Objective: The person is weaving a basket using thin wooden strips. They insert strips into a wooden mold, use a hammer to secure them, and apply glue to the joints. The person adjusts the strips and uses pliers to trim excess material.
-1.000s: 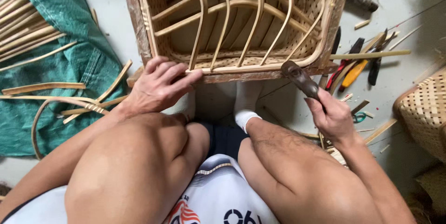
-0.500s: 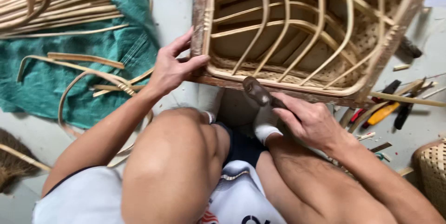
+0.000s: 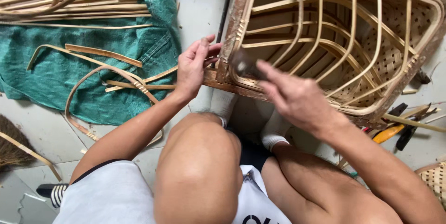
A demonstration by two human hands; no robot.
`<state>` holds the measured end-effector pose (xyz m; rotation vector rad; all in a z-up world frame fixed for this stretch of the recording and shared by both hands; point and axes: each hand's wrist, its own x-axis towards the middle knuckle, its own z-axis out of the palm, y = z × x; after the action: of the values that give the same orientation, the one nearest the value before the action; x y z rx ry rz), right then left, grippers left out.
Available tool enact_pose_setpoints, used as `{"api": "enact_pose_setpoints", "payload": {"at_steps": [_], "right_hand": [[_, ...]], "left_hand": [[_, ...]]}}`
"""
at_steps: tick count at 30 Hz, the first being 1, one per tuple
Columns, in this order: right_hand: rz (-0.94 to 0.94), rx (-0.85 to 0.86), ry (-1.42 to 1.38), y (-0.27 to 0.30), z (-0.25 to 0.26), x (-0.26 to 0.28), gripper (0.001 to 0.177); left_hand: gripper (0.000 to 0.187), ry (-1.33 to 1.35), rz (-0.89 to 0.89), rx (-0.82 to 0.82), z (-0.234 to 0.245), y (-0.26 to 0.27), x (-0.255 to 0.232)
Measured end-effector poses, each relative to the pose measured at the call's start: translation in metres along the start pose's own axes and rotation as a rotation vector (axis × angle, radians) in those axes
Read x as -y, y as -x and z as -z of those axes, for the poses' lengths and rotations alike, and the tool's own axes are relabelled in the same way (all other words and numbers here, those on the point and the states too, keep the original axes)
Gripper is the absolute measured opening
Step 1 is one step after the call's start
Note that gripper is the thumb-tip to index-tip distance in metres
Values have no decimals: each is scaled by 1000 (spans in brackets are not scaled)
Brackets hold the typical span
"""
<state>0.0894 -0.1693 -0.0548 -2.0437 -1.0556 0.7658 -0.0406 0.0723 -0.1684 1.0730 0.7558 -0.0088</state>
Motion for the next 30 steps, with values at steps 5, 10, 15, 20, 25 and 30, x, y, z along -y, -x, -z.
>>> {"api": "enact_pose_setpoints", "payload": {"at_steps": [5, 10, 15, 20, 25, 30], "right_hand": [[-42, -13, 130, -39, 25, -8, 42], [64, -66, 177, -48, 21, -12, 42], [-65, -120, 116, -61, 37, -23, 40], [-355, -113, -66, -81, 47, -36, 41], [-269, -353, -86, -47, 73, -55, 44], [-358, -516, -46, -8, 97, -58, 43]], "left_hand": [[50, 13, -2, 20, 1, -2, 1], [48, 79, 49, -25, -2, 2, 2], [37, -395, -214, 85, -10, 9, -12], [34, -518, -239, 75, -17, 7, -17], [25, -708, -583, 92, -22, -22, -64], [14, -947, -1232, 22, -82, -122, -97]]}}
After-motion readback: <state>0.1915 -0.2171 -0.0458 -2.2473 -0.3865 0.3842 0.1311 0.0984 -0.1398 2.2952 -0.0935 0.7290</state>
